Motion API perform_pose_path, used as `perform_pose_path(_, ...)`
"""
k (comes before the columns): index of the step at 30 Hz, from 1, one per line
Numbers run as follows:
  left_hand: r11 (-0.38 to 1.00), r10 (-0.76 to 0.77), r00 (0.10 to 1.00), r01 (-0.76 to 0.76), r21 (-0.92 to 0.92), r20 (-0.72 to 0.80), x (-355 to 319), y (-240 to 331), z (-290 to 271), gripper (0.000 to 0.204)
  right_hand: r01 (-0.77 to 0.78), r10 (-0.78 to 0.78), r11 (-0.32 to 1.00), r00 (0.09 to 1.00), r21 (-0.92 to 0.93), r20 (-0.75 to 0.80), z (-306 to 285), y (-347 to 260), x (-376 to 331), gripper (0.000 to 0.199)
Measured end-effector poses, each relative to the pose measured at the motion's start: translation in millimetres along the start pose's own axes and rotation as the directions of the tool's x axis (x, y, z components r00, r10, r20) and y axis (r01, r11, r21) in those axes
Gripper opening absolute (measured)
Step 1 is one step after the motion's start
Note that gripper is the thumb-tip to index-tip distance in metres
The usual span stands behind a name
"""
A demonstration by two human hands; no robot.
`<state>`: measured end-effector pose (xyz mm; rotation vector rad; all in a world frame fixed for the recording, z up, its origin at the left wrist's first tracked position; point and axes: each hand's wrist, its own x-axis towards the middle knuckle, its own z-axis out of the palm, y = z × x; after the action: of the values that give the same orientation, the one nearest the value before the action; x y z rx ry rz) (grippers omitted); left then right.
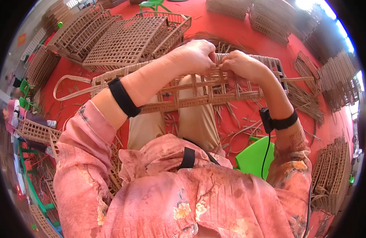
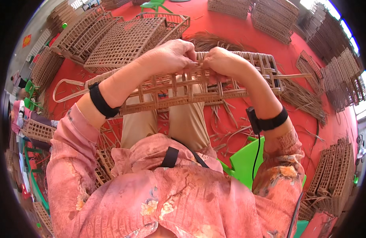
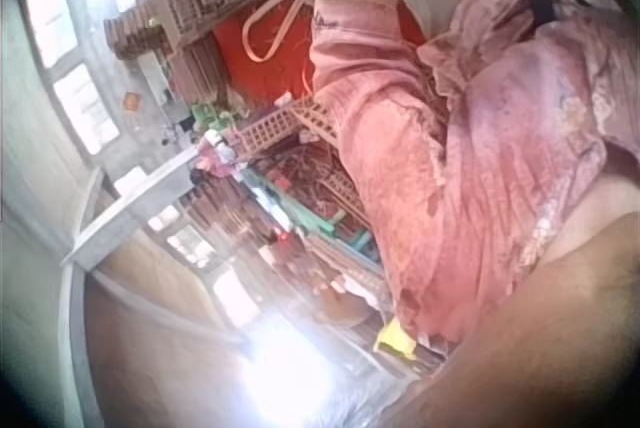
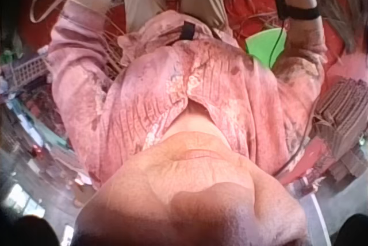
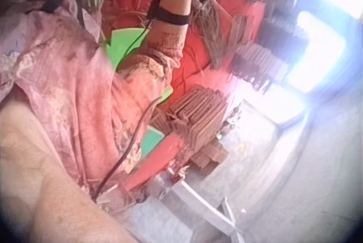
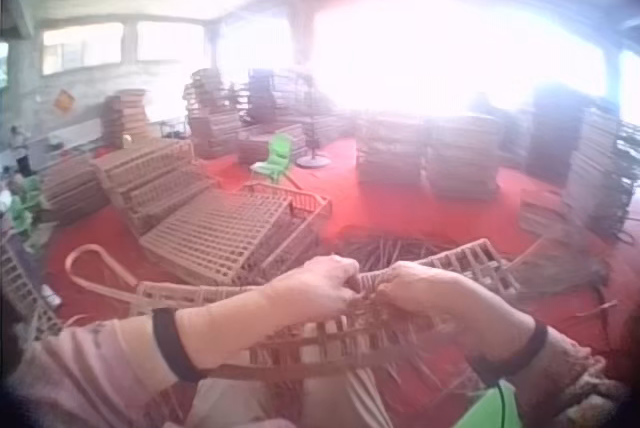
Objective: Manually weaving and assembling a curved bamboo or wood frame with thin strips.
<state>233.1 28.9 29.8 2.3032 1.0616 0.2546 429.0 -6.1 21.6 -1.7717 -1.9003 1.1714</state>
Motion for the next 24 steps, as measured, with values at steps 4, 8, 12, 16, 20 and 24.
perform_pose_path(4, 0.991, 0.075, 0.996, -0.069, 0.116, -0.043, -1.5, -2.2, 2.8, 0.016, 0.076, -0.073, 0.995, 0.996, 0.061, -0.057, -2.2, 5.2, -1.3, 0.025)
perform_pose_path(8, 0.898, 0.311, 0.91, -0.186, 0.4, -0.273, 1.1, -7.2, 11.3, 0.017, 0.181, -0.217, 0.97, 0.947, -0.162, -0.238, -6.7, 18.5, -3.6, 0.018)
perform_pose_path(12, 0.978, 0.172, 0.973, -0.149, 0.147, -0.157, 8.8, 12.1, -8.1, 0.019, 0.169, -0.248, 0.964, 0.844, -0.203, -0.475, -29.9, 19.1, -31.5, 0.015)
perform_pose_path(16, 0.896, 0.206, 0.977, -0.214, -0.388, -0.064, 30.7, 22.9, 11.3, 0.024, 0.247, -0.246, 0.967, 0.82, -0.069, -0.517, -50.6, 22.0, -52.5, 0.021)
perform_pose_path(20, 0.895, 0.075, 0.997, -0.06, -0.442, 0.016, 40.6, 25.3, 14.4, 0.022, 0.229, -0.177, 0.973, 0.841, 0.041, -0.511, -41.9, 34.0, -41.6, 0.023)
perform_pose_path(24, 0.999, 0.043, 0.99, -0.039, 0.027, -0.135, 36.8, 25.3, 9.8, 0.021, 0.039, -0.037, 0.999, 0.884, -0.005, -0.465, -27.9, 35.4, -36.3, 0.029)
